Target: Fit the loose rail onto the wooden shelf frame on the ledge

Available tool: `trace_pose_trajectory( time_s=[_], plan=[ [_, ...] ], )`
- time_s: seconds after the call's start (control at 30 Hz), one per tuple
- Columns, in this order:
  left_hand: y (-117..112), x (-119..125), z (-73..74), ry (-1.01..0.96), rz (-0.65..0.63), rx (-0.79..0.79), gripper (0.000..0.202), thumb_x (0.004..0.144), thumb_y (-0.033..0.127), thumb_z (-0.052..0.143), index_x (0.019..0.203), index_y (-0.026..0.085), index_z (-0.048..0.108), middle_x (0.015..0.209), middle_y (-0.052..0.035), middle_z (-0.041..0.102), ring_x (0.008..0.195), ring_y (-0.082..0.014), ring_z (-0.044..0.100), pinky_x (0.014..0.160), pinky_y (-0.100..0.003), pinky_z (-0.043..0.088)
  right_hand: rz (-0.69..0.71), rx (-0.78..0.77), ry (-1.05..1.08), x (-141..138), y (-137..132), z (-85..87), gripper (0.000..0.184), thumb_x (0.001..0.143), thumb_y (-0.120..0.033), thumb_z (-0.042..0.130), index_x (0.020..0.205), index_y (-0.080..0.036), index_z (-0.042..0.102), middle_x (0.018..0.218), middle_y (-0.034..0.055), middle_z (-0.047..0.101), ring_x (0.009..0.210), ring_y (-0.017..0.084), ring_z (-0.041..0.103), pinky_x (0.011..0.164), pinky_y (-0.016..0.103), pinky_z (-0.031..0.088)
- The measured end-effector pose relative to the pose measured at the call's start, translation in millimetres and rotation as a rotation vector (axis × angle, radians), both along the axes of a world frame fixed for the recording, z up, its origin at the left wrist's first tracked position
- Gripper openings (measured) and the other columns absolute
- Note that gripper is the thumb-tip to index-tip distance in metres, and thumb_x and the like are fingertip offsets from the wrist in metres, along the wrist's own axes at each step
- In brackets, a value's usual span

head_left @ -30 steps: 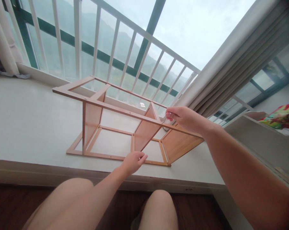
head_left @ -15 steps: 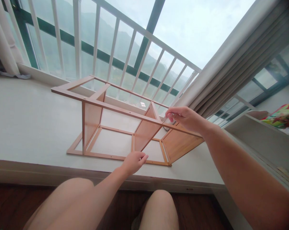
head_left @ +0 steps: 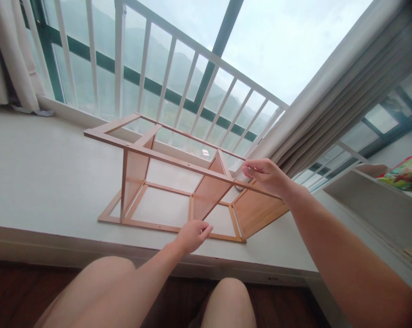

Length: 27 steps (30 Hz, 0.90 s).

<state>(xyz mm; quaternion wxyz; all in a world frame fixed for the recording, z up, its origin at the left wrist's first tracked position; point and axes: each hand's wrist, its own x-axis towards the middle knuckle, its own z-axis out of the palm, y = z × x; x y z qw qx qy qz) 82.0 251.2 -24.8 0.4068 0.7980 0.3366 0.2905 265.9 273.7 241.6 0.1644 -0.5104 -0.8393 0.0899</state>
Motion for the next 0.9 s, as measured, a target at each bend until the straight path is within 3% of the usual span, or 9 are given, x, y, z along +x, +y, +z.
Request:
trace_pose_trajectory(
  time_s=[0.17,0.27,0.4,0.53,0.67,0.77,0.9],
  plan=[
    [0,3,-4.2,0.008,0.010,0.025,0.048,0.095,0.045,0.036,0.061,0.018,0.056,0.057,0.0002,0.055,0.057,-0.0128,0.048,0.057,-0.025,0.028,-0.207,0.020,-0.048,-17,-2,5.0,0.041,0.085,-0.038,0.051,0.053,-0.020,0.033,0.055,-0.0047,0.019,0.052,0.009,0.021,0.051,0.029,0.017],
    [0,5,-4.8,0.019,0.007,0.027,0.048,0.094,0.046,0.036,0.062,0.018,0.057,0.059,-0.0005,0.057,0.059,-0.0131,0.049,0.057,-0.025,0.029,-0.323,0.003,-0.046,-28,1,3.4,0.039,0.081,-0.034,0.050,0.052,-0.021,0.026,0.052,-0.0047,0.015,0.049,0.009,0.017,0.049,0.031,0.013],
    [-1,5,-4.2,0.016,0.007,0.026,0.047,0.094,0.045,0.036,0.063,0.018,0.058,0.062,-0.0012,0.059,0.061,-0.0133,0.050,0.058,-0.025,0.030,-0.372,0.042,-0.129,-36,0,6.1,0.039,0.080,-0.032,0.049,0.054,-0.022,0.022,0.053,-0.0042,0.014,0.048,0.009,0.016,0.049,0.032,0.013],
    [0,2,-2.7,0.000,0.011,0.024,0.047,0.094,0.045,0.036,0.063,0.018,0.058,0.060,-0.0010,0.058,0.060,-0.0133,0.050,0.058,-0.024,0.030,-0.308,0.099,-0.162,-35,-7,15.4,0.040,0.087,-0.039,0.046,0.055,-0.021,0.030,0.053,-0.0043,0.021,0.049,0.009,0.022,0.050,0.030,0.017],
    [-1,-2,2.1,0.012,0.000,0.014,0.046,0.094,0.044,0.036,0.063,0.018,0.058,0.057,-0.0007,0.057,0.059,-0.0134,0.050,0.058,-0.024,0.030,-0.187,-0.014,-0.158,-24,-9,21.7,0.037,0.091,-0.041,0.043,0.061,-0.019,0.042,0.055,-0.0044,0.036,0.054,0.010,0.035,0.054,0.028,0.025],
    [-2,-4,5.4,0.017,-0.011,0.007,0.045,0.094,0.043,0.036,0.063,0.018,0.058,0.055,-0.0004,0.055,0.057,-0.0134,0.049,0.057,-0.024,0.030,-0.151,-0.099,-0.158,-15,-7,20.5,0.037,0.093,-0.042,0.042,0.063,-0.019,0.044,0.057,-0.0042,0.042,0.056,0.011,0.037,0.057,0.027,0.029],
    [-3,-4,4.8,0.014,-0.005,0.003,0.045,0.094,0.042,0.036,0.063,0.018,0.057,0.054,-0.0004,0.055,0.056,-0.0133,0.049,0.056,-0.024,0.030,-0.135,-0.102,-0.135,-9,-5,15.2,0.038,0.094,-0.045,0.041,0.066,-0.019,0.046,0.061,-0.0035,0.043,0.058,0.012,0.037,0.058,0.027,0.030]
  ],
)
